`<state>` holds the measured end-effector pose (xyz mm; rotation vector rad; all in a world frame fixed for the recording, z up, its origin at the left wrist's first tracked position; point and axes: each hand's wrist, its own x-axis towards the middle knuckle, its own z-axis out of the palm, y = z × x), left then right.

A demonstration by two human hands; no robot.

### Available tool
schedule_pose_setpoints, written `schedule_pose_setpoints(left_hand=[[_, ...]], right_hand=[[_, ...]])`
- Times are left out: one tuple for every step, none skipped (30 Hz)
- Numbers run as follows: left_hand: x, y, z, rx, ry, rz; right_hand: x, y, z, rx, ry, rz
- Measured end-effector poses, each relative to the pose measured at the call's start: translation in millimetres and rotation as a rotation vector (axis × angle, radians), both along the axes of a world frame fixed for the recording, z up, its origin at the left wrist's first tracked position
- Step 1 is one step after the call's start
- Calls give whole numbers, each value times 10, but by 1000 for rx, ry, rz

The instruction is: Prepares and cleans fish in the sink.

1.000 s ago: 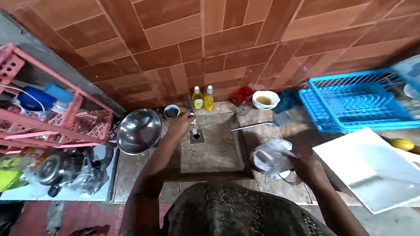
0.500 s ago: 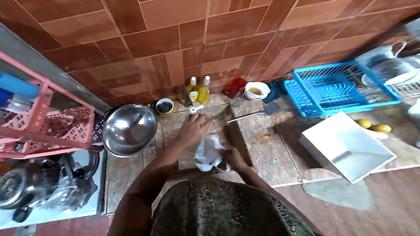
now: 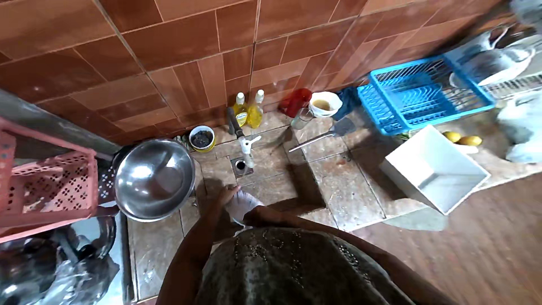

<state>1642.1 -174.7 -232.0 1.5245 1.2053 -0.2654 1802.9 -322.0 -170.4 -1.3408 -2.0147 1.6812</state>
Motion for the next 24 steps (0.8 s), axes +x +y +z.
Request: schedule_pose_setpoints(left_hand=[[33,28,-48,-23,2,-52],[49,42,-72,-28,2,-104],[43,40,-89,-26,-7,-139],[13,30,-112,-11,-12,-174],[-34,7,-126,13,-18,-203],[-77,-47,-75,45,-2,-211],[-109,-105,-17,87,25,-214],[-132,-161,37,133,44,-215],[-146,-218,78,179,41,-213],[-138,-274,130,199,30,-206],[-103,-321,216,192,20,-196],[-42,-367,326,183,9,-187],[39,-409,454,175,-7,-178],[127,-452,580,173,-46,-172],[215,-496,689,172,-94,-173],[296,-541,779,174,-138,-183],[359,-577,833,182,-189,-198],[404,-607,852,196,-254,-218],[439,-630,866,211,-315,-250],[467,-649,884,217,-363,-298],[488,-669,892,219,-399,-349],[504,-689,892,220,-426,-388],[516,-703,892,216,-447,-419],[523,-718,886,210,-467,-443]], right_hand=[[38,33,22,-41,11,6],[86,57,31,-89,33,-19],[138,65,20,-141,65,-89],[192,58,3,-182,102,-217],[237,45,-24,-211,134,-393],[288,48,-76,-222,138,-563],[357,61,-169,-225,107,-678],[424,65,-316,-215,41,-735],[501,49,-480,-220,-34,-727],[573,9,-639,-238,-106,-677],[622,-40,-765,-269,-153,-612],[640,-99,-839,-305,-164,-567],[635,-158,-861,-339,-137,-567],[614,-213,-826,-375,-79,-615],[591,-264,-756,-404,-7,-686],[576,-312,-681,-419,63,-765],[581,-349,-633,-417,112,-838],[605,-372,-600,-404,135,-909],[645,-385,-594,-380,130,-967],[696,-396,-591,-356,103,-1013],[757,-416,-590,-328,56,-1042],[823,-444,-593,-291,-2,-1059],[891,-474,-592,-246,-64,-1064],[957,-503,-585,-196,-125,-1056]])
